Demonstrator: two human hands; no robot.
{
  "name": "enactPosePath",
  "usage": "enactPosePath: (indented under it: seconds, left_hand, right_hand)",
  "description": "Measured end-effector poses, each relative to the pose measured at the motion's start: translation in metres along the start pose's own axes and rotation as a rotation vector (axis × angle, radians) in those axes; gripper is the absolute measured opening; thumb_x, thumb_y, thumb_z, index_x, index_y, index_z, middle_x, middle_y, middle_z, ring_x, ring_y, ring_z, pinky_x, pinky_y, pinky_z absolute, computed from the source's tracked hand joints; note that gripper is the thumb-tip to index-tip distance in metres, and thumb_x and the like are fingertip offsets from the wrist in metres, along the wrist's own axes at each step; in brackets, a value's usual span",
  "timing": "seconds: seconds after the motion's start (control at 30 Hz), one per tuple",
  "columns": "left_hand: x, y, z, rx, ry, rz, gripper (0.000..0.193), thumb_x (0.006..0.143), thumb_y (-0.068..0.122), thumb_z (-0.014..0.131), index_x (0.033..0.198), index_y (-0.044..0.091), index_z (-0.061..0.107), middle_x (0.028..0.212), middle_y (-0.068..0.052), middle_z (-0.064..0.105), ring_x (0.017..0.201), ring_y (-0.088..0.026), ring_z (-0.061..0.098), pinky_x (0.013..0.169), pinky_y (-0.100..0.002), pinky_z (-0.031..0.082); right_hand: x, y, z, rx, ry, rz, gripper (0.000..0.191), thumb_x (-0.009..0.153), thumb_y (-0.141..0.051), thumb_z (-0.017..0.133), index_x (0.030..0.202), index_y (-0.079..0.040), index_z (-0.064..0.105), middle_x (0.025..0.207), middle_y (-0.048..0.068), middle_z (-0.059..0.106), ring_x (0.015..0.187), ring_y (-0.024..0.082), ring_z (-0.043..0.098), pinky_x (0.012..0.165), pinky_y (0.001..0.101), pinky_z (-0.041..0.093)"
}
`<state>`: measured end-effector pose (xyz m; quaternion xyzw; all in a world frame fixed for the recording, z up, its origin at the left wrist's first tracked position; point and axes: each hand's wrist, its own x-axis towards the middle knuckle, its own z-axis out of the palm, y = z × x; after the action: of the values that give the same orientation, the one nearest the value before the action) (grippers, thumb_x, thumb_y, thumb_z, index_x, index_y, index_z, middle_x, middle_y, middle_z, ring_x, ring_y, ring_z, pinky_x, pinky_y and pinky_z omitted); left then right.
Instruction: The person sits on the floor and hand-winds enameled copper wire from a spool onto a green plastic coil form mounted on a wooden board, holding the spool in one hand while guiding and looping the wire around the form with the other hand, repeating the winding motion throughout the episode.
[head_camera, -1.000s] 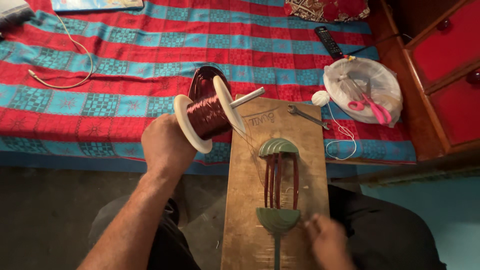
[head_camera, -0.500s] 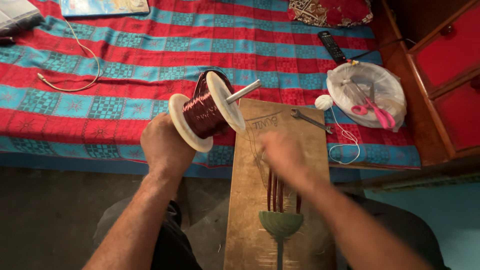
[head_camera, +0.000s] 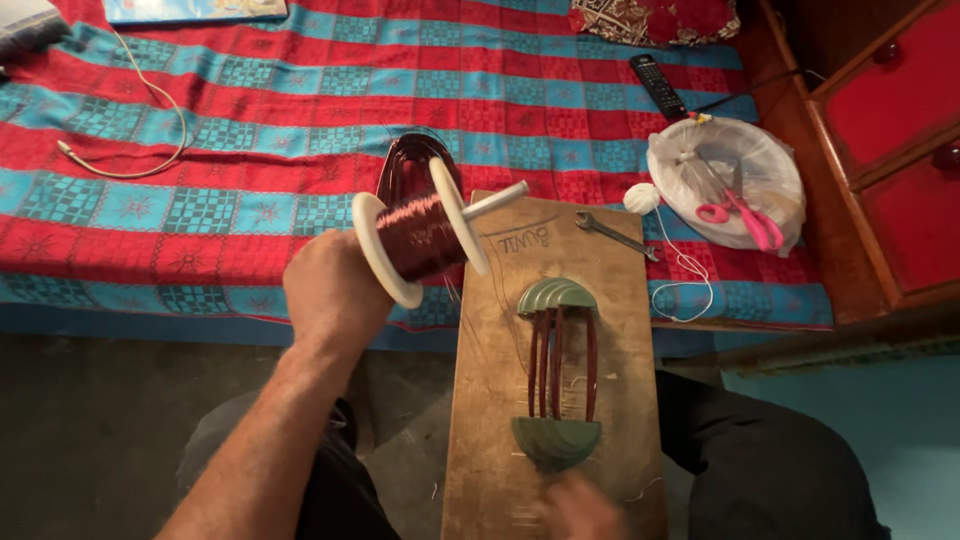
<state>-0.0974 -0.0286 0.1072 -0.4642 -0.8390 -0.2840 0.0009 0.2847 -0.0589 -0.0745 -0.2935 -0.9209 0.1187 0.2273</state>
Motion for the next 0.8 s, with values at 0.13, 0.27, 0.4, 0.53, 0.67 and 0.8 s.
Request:
enactPosePath:
  seconds: [0.13,0.27,0.4,0.53,0.67,0.8]
  left_hand:
    - [0.001,-0.003,-0.003,0.000,-0.005,-0.069,0.028,0.067,0.034,0.086,0.080,0.010,0.078,0.077,-0.016,0.072,0.076,-0.040,0.070,0.065,-0.051,0.055]
    - [0.001,-0.002,0.001,-0.016,0.038,-0.005,0.033,0.061,0.034,0.087,0.081,0.009,0.077,0.075,-0.017,0.071,0.073,-0.041,0.070,0.064,-0.052,0.054]
    - [0.001,-0.002,0.005,-0.014,0.040,-0.025,0.031,0.069,0.037,0.086,0.078,0.009,0.076,0.077,-0.017,0.072,0.076,-0.040,0.071,0.066,-0.051,0.055]
    - [0.004,-0.006,0.003,-0.011,0.107,-0.074,0.038,0.063,0.040,0.089,0.080,0.008,0.076,0.077,-0.018,0.071,0.074,-0.042,0.070,0.064,-0.052,0.055]
    - [0.006,-0.010,-0.002,-0.058,0.182,-0.104,0.037,0.066,0.041,0.090,0.083,0.010,0.077,0.078,-0.018,0.072,0.077,-0.042,0.070,0.065,-0.052,0.054]
    - [0.001,-0.011,-0.006,-0.031,0.125,-0.023,0.033,0.060,0.036,0.089,0.081,0.013,0.078,0.075,-0.015,0.069,0.077,-0.039,0.069,0.067,-0.052,0.054]
  right_hand:
    - [0.004,0.068,-0.041,0.150,-0.295,0.843,0.018,0.089,-0.017,0.062,0.090,-0.005,0.076,0.082,0.012,0.072,0.072,0.020,0.073,0.061,0.0369,0.060]
    - [0.094,0.114,-0.071,0.136,-0.235,1.021,0.026,0.093,-0.027,0.066,0.111,-0.011,0.075,0.063,0.013,0.072,0.048,0.020,0.066,0.049,0.0409,0.055]
    - [0.210,0.128,-0.080,0.116,-0.195,0.604,0.028,0.095,-0.028,0.069,0.081,-0.004,0.074,0.054,0.008,0.066,0.044,0.017,0.062,0.048,0.0371,0.048]
    - [0.295,0.099,-0.065,-0.197,-0.344,0.254,0.025,0.078,-0.033,0.083,0.086,-0.009,0.080,0.082,0.015,0.074,0.076,0.033,0.070,0.071,0.0461,0.053]
    - [0.272,0.032,-0.044,-0.202,-0.222,0.088,0.008,0.078,-0.014,0.071,0.076,-0.007,0.070,0.083,0.016,0.070,0.085,0.038,0.066,0.073,0.0517,0.051]
    - [0.195,-0.027,-0.040,-0.084,-0.053,-0.106,0.005,0.079,-0.006,0.063,0.074,-0.005,0.063,0.075,0.015,0.061,0.076,0.038,0.063,0.067,0.0507,0.049]
